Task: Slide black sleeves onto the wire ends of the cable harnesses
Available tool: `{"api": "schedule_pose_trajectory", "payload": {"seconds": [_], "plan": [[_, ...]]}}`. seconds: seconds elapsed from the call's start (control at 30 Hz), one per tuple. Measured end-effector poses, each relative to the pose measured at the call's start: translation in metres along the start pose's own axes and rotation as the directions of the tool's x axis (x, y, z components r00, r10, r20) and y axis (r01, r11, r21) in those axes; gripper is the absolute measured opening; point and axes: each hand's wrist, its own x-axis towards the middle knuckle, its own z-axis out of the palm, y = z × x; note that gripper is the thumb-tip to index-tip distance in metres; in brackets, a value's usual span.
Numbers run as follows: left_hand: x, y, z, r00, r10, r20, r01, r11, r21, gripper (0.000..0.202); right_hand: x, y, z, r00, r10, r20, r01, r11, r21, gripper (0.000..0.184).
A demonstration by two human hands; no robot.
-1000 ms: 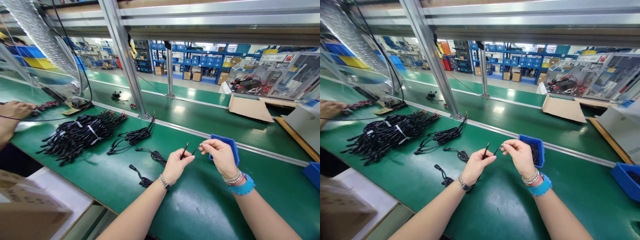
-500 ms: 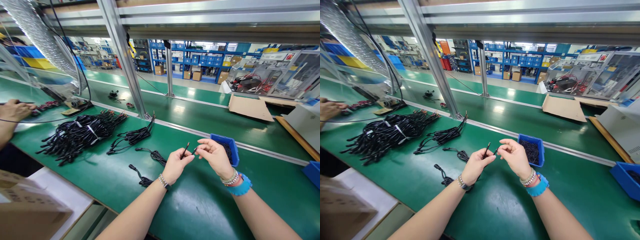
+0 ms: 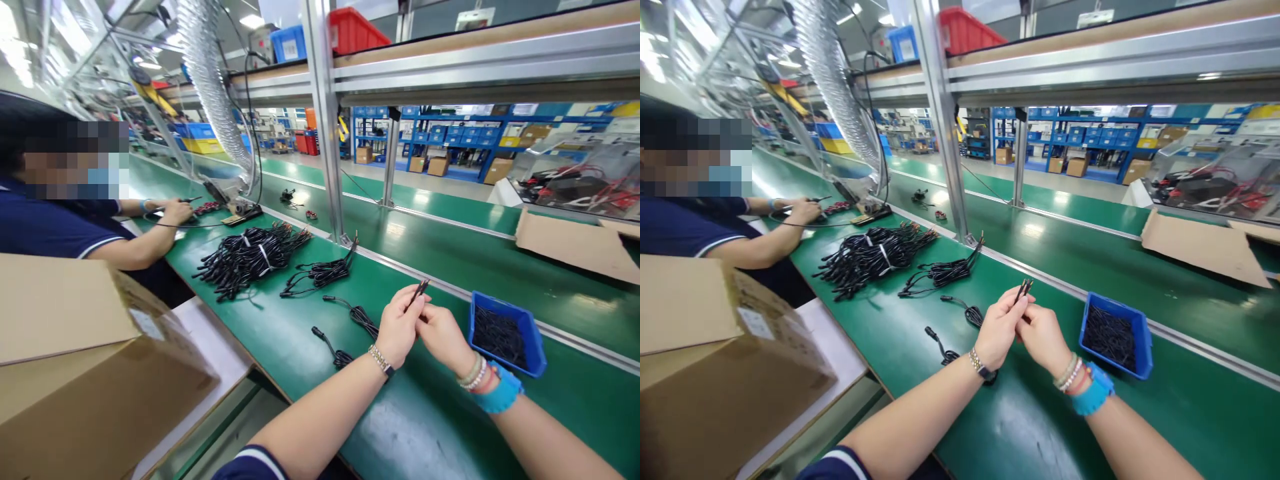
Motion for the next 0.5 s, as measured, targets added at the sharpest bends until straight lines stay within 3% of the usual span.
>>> {"api": "schedule_pose_trajectory", "payload": {"seconds": [0.07,0.13,0.2,0.23,0.3,0.4,0.5], "plan": [[0.016,0.002,-0.018,0.996,0.050,0.068,-0.059,0.987,0.148,0.032,0.021,-0.010,-0.010,0.999,0.036,0.033,-0.038,0.998,0.059,0.021],[0.038,0.001,-0.050,0.981,0.110,0.157,-0.163,0.907,0.387,0.044,0.048,-0.021,-0.028,0.998,0.065,0.000,-0.065,0.989,0.131,0.021],[0.063,-0.005,-0.091,0.962,0.117,0.248,-0.261,0.668,0.698,0.047,0.078,-0.032,-0.046,0.990,0.105,-0.098,-0.082,0.974,0.211,0.020],[0.075,-0.009,-0.113,0.967,0.077,0.241,-0.247,0.492,0.835,0.046,0.093,-0.036,-0.054,0.984,0.111,-0.140,-0.075,0.968,0.240,0.021],[0.098,-0.021,-0.153,0.988,-0.086,0.130,-0.114,0.166,0.980,0.055,0.123,-0.046,-0.066,0.975,0.099,-0.198,-0.042,0.961,0.272,0.021],[0.122,-0.035,-0.193,0.976,-0.210,0.051,-0.037,0.066,0.997,0.054,0.165,-0.056,-0.083,0.955,0.048,-0.292,0.043,0.953,0.298,0.021],[0.131,-0.035,-0.205,0.971,-0.229,0.065,-0.051,0.066,0.997,0.039,0.195,-0.052,-0.110,0.897,0.058,-0.438,0.127,0.915,0.382,0.016]]}}
